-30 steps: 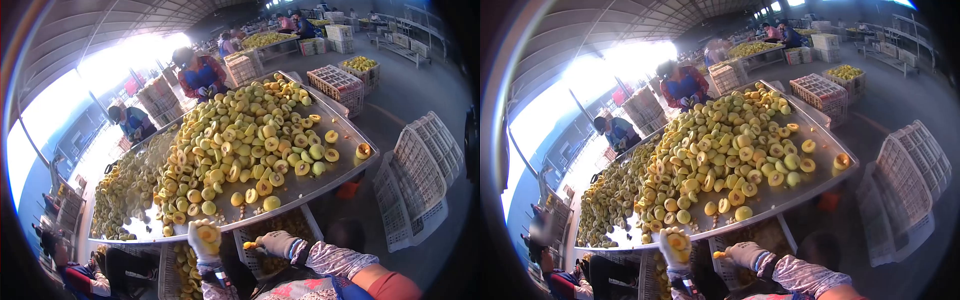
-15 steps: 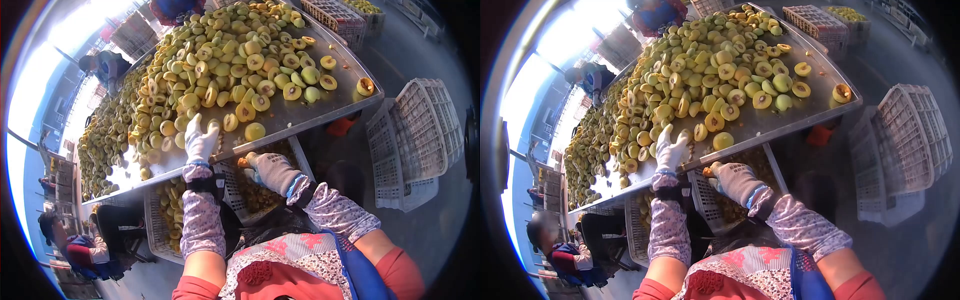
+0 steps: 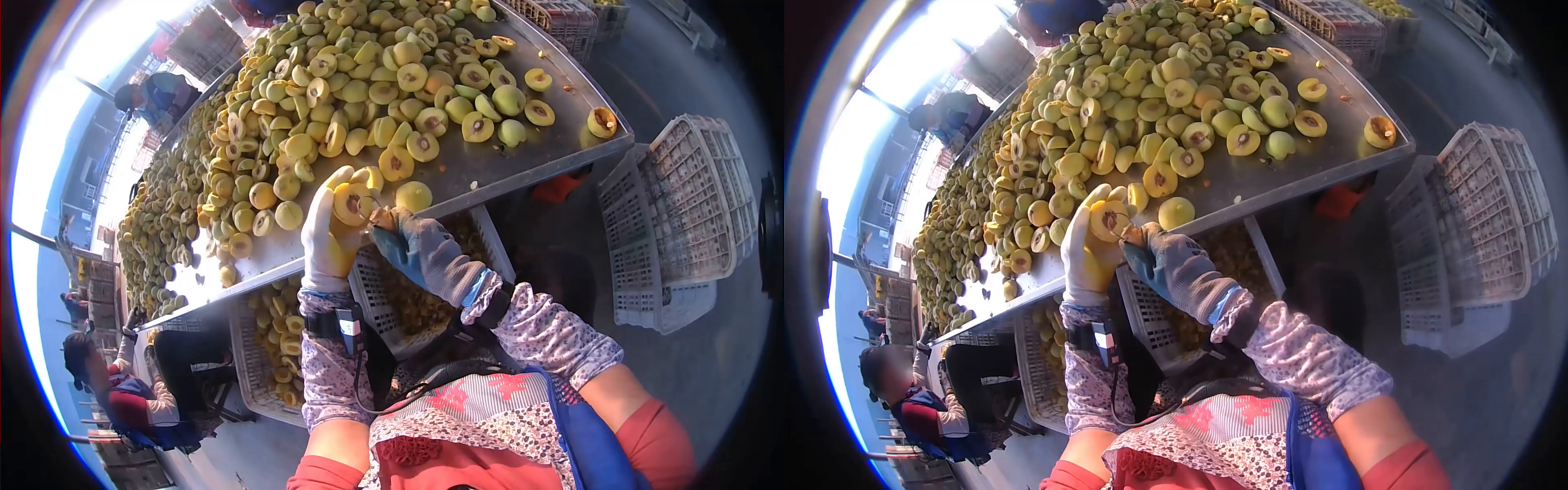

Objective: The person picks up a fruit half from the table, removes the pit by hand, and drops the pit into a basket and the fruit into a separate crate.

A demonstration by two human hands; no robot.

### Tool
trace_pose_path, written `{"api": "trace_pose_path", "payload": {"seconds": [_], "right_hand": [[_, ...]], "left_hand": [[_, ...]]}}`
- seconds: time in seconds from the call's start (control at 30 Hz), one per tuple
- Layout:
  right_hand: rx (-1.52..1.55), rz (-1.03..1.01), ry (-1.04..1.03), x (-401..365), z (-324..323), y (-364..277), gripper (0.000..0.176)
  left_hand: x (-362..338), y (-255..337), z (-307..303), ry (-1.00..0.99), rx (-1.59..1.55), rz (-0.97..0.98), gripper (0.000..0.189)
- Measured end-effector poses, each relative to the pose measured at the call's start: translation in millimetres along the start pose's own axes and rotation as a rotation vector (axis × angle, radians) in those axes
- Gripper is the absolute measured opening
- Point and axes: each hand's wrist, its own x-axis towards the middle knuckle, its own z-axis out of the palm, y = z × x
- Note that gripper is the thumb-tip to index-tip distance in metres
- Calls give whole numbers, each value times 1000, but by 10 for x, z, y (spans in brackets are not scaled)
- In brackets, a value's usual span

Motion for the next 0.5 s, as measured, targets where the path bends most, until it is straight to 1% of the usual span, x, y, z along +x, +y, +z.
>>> {"api": "trace_pose_path", "payload": {"seconds": [0.03,0.07,0.1,0.13,0.2,0.23,0.3,0.33,0.4,0.43,0.5], "right_hand": [[-3,4,1,-22,2,-18,18],[-70,12,16,-54,-34,-141,18],[-137,19,30,-71,-48,-206,18],[-140,22,30,-67,-39,-199,18],[-170,-47,-2,-43,-17,-176,20],[-171,-45,-3,-33,15,-133,20],[-2,-19,5,-30,104,-31,24],[-3,-16,3,-47,139,7,24],[-35,-213,109,-66,188,15,29],[-34,-210,108,-65,206,11,29],[169,-17,46,-66,230,-26,30]], "left_hand": [[-31,-42,18,-12,610,297,36],[-57,-77,42,-25,1218,594,35],[-78,-97,81,-18,971,458,37],[-97,-112,120,-18,967,455,37],[-122,-125,176,79,647,331,41],[-119,-126,183,80,645,329,41],[-120,-133,177,93,-34,181,41],[-133,-114,175,96,-36,179,41],[-158,-65,163,-23,-111,141,43],[-156,-97,128,-21,-112,140,43],[-149,-174,74,81,342,262,45]]}}
